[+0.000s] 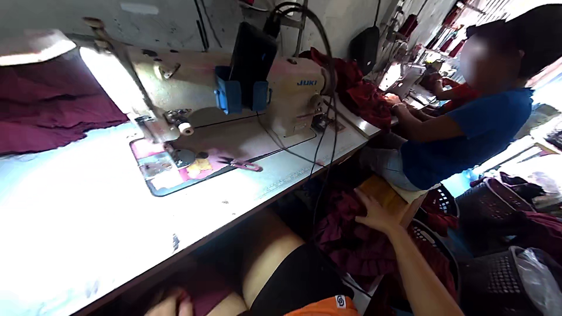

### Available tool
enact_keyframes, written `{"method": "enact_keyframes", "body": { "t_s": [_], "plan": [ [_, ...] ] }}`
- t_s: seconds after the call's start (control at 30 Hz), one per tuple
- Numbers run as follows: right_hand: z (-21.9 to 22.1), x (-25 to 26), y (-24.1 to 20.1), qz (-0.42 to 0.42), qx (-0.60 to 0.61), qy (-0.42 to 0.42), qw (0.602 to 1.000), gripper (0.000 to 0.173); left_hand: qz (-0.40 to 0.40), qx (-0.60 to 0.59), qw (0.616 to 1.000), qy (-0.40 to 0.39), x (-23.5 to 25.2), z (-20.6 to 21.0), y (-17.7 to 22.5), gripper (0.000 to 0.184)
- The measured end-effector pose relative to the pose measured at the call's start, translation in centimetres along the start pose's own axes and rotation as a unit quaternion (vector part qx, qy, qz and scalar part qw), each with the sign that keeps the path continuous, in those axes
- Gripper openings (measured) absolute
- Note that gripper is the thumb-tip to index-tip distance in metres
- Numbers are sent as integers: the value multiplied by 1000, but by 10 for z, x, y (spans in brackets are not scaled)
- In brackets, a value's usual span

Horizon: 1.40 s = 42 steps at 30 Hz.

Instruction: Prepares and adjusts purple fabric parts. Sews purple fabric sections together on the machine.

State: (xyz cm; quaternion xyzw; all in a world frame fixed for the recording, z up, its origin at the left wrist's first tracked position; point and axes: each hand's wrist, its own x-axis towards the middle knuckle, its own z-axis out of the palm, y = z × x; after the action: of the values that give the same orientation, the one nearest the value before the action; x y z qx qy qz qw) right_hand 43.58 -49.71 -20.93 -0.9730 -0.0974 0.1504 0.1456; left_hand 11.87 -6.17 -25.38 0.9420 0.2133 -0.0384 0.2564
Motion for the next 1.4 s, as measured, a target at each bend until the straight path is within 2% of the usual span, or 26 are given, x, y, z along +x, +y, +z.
{"method": "enact_keyframes", "body": {
  "t_s": [0.07,0.17,0.27,0.33,0.4,0.47,0.57,0.67,0.77,0.87,1.0,1.1,1.2,1.33,1.4],
  "plan": [
    [-20,-8,-3,-51,-11,44,998,100,12,-34,999,31,0,2,1,39],
    [-35,-16,-9,-175,-17,111,978,95,-22,-68,997,28,-7,-7,7,29],
    [-35,-26,-38,-258,-3,166,952,93,-60,-68,993,74,-18,-4,8,19],
    [-27,-34,-63,-313,27,198,928,87,-57,-65,991,100,-29,1,3,24],
    [-14,-44,-96,-378,69,216,898,75,-52,-72,989,115,-37,6,-2,36],
    [3,-56,-135,-432,126,191,872,57,-44,-76,987,132,-41,12,-8,34],
    [52,-70,-195,-487,202,84,846,31,-23,-86,985,147,-40,14,-14,19],
    [105,-76,-239,-556,176,-26,812,25,-60,-91,992,69,-38,0,-7,16],
    [137,-82,-265,-603,160,-84,777,23,-90,-57,994,-11,-32,-9,1,19],
    [148,-86,-271,-607,152,-108,772,23,-83,-73,993,-48,-31,-16,-7,27],
    [147,-84,-258,-576,185,-117,788,23,-19,-216,975,41,-44,-26,-29,29],
    [148,-86,-253,-551,209,-128,798,23,32,-259,959,109,-58,-41,-27,30],
    [152,-93,-264,-584,211,-125,774,27,60,-276,949,141,-70,-61,-1,30],
    [148,-113,-305,-658,207,-41,723,57,70,-240,946,208,-85,-88,42,24],
    [145,-123,-322,-671,219,-20,708,46,77,-214,944,238,-98,-105,55,18]
  ]
}}
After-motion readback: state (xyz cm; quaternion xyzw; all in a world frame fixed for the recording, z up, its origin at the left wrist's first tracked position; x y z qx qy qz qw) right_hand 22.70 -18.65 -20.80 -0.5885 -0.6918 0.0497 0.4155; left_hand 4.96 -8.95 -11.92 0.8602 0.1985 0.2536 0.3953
